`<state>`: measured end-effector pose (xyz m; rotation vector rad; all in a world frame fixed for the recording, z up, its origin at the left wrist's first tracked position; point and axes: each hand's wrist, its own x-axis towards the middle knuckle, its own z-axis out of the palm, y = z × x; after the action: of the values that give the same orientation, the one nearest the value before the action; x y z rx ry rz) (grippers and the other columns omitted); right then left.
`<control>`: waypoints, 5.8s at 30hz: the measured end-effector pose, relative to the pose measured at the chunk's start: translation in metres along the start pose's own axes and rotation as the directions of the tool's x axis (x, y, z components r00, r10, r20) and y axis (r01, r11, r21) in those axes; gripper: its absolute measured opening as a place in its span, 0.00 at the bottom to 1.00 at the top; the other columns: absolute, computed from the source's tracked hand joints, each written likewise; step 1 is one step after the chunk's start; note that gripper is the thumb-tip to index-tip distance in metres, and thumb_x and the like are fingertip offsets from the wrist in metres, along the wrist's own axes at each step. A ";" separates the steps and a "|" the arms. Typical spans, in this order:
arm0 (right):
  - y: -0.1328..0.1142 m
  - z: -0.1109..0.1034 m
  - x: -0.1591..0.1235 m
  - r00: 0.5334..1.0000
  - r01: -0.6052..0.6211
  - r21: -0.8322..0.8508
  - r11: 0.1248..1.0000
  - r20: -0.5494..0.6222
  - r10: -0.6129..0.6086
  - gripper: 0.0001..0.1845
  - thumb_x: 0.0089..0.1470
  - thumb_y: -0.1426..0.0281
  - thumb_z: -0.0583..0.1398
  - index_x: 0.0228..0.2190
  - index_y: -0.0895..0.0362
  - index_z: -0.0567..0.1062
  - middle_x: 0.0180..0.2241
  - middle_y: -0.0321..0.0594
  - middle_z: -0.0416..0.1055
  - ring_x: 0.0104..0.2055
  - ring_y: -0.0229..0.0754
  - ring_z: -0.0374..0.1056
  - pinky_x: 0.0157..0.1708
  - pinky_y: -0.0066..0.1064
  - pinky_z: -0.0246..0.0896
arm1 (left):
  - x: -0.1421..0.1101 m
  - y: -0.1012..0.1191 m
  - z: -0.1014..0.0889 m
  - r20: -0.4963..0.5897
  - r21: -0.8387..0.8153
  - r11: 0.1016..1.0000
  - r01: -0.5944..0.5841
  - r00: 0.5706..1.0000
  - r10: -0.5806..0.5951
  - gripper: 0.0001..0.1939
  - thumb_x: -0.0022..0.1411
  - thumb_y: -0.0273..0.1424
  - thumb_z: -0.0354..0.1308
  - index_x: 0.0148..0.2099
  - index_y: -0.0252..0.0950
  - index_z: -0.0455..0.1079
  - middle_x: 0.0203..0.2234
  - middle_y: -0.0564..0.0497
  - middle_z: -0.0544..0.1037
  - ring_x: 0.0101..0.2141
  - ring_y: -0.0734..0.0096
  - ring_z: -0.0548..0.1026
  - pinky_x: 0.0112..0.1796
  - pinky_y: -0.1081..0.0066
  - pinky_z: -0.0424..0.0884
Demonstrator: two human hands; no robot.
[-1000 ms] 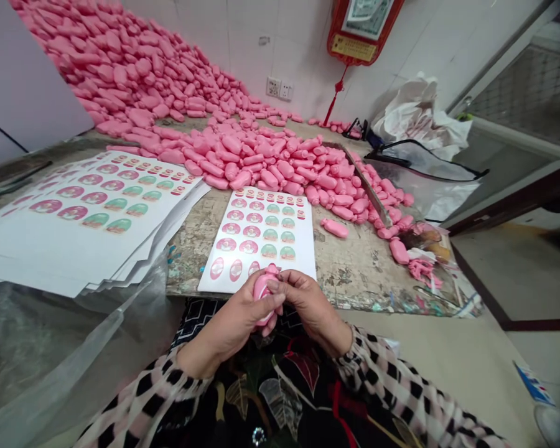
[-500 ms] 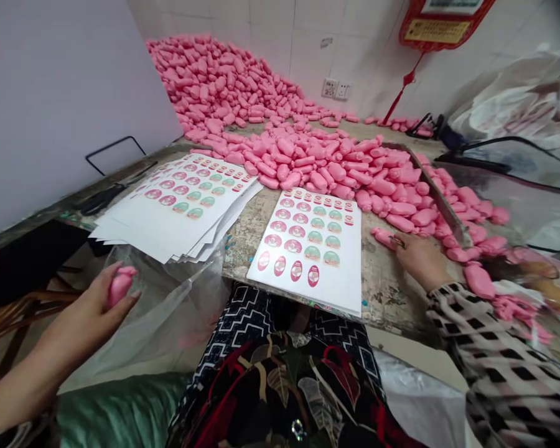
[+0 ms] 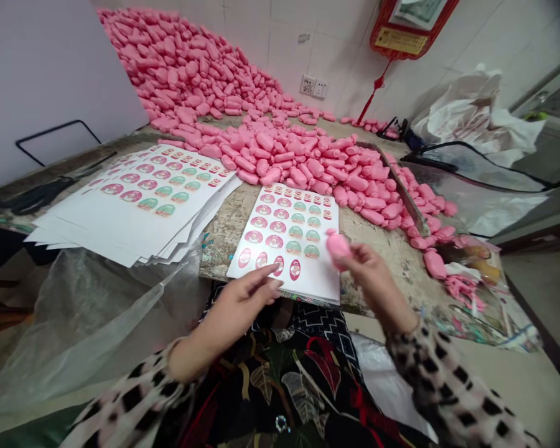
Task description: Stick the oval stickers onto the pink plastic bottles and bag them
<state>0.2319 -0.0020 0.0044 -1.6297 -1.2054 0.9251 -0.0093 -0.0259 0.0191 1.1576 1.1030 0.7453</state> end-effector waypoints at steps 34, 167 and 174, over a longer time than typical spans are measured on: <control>0.006 0.038 -0.009 0.952 0.306 -0.772 0.557 0.257 -0.166 0.12 0.59 0.63 0.50 0.37 0.49 0.72 0.35 0.37 0.69 0.34 0.39 0.65 0.28 0.28 0.49 | 0.022 -0.042 0.014 0.302 0.932 0.148 -0.331 0.934 0.188 0.26 0.61 0.32 0.48 0.61 0.52 0.54 0.64 0.45 0.46 0.40 0.58 0.74 0.38 0.60 0.69; -0.027 0.074 -0.038 0.966 0.090 0.112 0.990 0.232 -0.114 0.14 0.43 0.59 0.63 0.22 0.57 0.70 0.22 0.33 0.66 0.26 0.35 0.58 0.28 0.27 0.55 | 0.029 -0.016 0.003 0.188 -0.739 0.591 0.324 0.941 -0.281 0.20 0.61 0.45 0.49 0.47 0.36 0.65 0.25 0.51 0.70 0.21 0.75 0.69 0.22 0.73 0.68; -0.014 0.076 -0.039 0.958 0.033 0.093 0.995 0.281 -0.058 0.15 0.43 0.57 0.63 0.23 0.56 0.71 0.23 0.35 0.69 0.26 0.37 0.62 0.28 0.29 0.58 | 0.029 -0.019 0.006 0.188 -0.746 0.600 0.291 0.955 -0.229 0.22 0.61 0.45 0.48 0.45 0.33 0.68 0.27 0.49 0.70 0.22 0.75 0.70 0.23 0.73 0.69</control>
<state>0.1480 -0.0208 -0.0050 -1.4275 -1.3685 1.1955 0.0047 -0.0066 -0.0071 0.2644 0.7253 0.8115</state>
